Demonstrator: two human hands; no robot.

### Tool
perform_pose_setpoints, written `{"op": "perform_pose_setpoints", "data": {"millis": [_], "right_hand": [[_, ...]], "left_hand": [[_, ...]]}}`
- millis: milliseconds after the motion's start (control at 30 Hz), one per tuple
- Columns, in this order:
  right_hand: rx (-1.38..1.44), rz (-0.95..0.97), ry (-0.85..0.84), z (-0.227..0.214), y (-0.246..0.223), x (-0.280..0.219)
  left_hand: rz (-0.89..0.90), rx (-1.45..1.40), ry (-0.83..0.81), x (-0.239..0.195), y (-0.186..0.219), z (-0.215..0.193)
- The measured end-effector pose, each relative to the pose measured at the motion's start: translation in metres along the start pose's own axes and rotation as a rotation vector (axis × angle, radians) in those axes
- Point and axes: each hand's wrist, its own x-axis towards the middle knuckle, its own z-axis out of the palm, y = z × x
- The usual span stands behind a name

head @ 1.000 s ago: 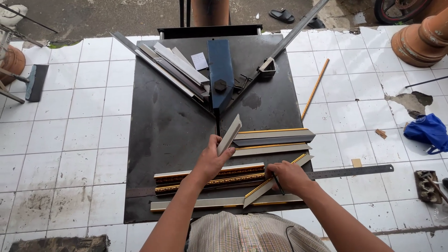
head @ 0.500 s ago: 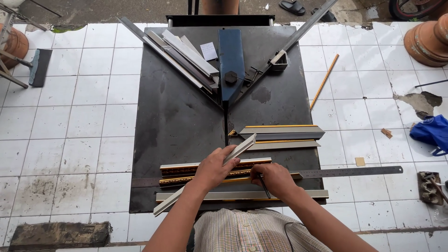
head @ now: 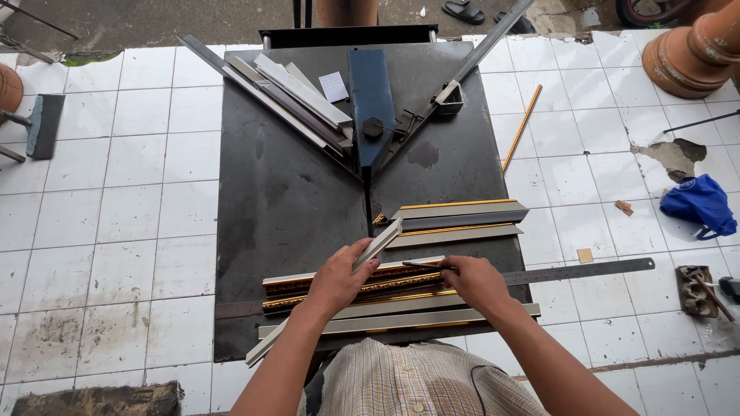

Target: Measuring and marking wooden frame molding pieces against a guide for cutting.

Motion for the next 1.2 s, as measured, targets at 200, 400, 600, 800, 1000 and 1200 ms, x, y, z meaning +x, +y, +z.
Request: {"op": "perform_pose_setpoints", "data": {"millis": [200, 400, 600, 800, 1000, 1200], "right_hand": [[-0.113, 0.142, -0.035, -0.002, 0.047, -0.003], [0.037, 0.136, -0.084, -0.009, 0.023, -0.027], [1.099, 0.070, -0.190, -0.005, 0.011, -0.024], [1.317, 0.005, -0.097, -0.006, -0.003, 0.002], [1.549, 0.087, 0.092, -0.037, 0.002, 0.025], [1.398, 0.106, 0.020, -0.038, 0.001, 0.041]], "left_hand": [[0.051, -0.030, -0.010, 0.007, 0.013, 0.007], [0.085, -0.033, -0.049, 0.017, 0.031, 0.020], [0.129, -0.073, -0.196, 0.010, 0.066, 0.021], [0.121, 0.058, -0.266, 0.002, 0.086, 0.018], [0.012, 0.139, -0.143, -0.006, 0.056, 0.005], [-0.142, 0.037, -0.080, -0.023, 0.035, -0.004]]}}
